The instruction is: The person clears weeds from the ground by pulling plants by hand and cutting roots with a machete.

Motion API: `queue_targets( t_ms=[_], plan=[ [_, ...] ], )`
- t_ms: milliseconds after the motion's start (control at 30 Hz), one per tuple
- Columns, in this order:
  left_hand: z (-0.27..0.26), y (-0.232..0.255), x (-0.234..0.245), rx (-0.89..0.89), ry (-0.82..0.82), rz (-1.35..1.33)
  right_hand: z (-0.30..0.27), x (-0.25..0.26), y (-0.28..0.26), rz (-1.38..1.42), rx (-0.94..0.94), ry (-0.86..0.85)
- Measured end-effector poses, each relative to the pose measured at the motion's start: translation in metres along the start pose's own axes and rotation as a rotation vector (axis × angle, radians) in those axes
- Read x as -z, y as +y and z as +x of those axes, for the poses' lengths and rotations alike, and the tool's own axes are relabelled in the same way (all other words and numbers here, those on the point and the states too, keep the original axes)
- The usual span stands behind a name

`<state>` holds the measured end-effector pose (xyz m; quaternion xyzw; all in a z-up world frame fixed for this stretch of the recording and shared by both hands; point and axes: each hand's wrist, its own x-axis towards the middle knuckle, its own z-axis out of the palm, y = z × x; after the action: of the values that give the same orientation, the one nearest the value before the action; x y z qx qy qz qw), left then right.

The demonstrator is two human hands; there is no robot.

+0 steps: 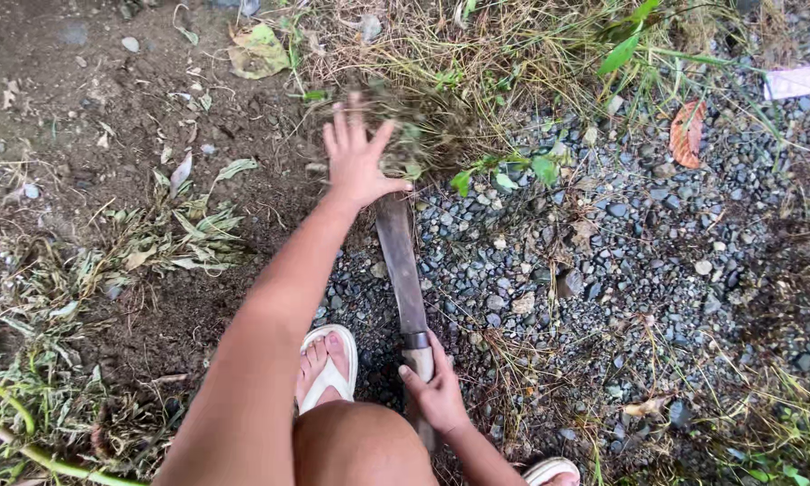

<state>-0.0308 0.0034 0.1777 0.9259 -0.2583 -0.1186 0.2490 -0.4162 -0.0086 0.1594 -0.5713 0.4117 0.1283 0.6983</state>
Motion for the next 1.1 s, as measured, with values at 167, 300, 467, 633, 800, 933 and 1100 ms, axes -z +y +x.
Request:
queue_targets(
  t_ms=[167,300,467,633,800,933,1100],
  plan=[
    [0.055,-0.037,-0.076,-0.261,-0.090,0.168,-0.017,0.018,0.013,-0.081,0.037,0.047],
    [0.080,-0.056,-0.128,-0.264,0.030,0.091,-0.027,0.023,0.026,-0.028,0.041,0.123],
    [0.052,-0.031,-0.107,0.058,0.234,-0.252,-0.010,-0.006,-0.022,-0.255,-0.033,0.173],
    [0.023,-0.040,-0.047,0.290,0.255,-1.108,-0.036,0.028,-0.029,-0.339,-0.105,0.150],
    [0.000,-0.113,0.051,0.470,0.630,-1.524,-0.048,0.079,-0.004,-0.370,-0.078,0.023],
    [0.031,-0.162,0.072,0.278,0.775,-1.271,-0.035,0.056,-0.013,-0.233,-0.272,-0.017],
    [0.045,-0.117,0.066,0.218,0.341,-0.671,0.039,-0.036,-0.048,-0.171,0.074,-0.112]
  ],
)
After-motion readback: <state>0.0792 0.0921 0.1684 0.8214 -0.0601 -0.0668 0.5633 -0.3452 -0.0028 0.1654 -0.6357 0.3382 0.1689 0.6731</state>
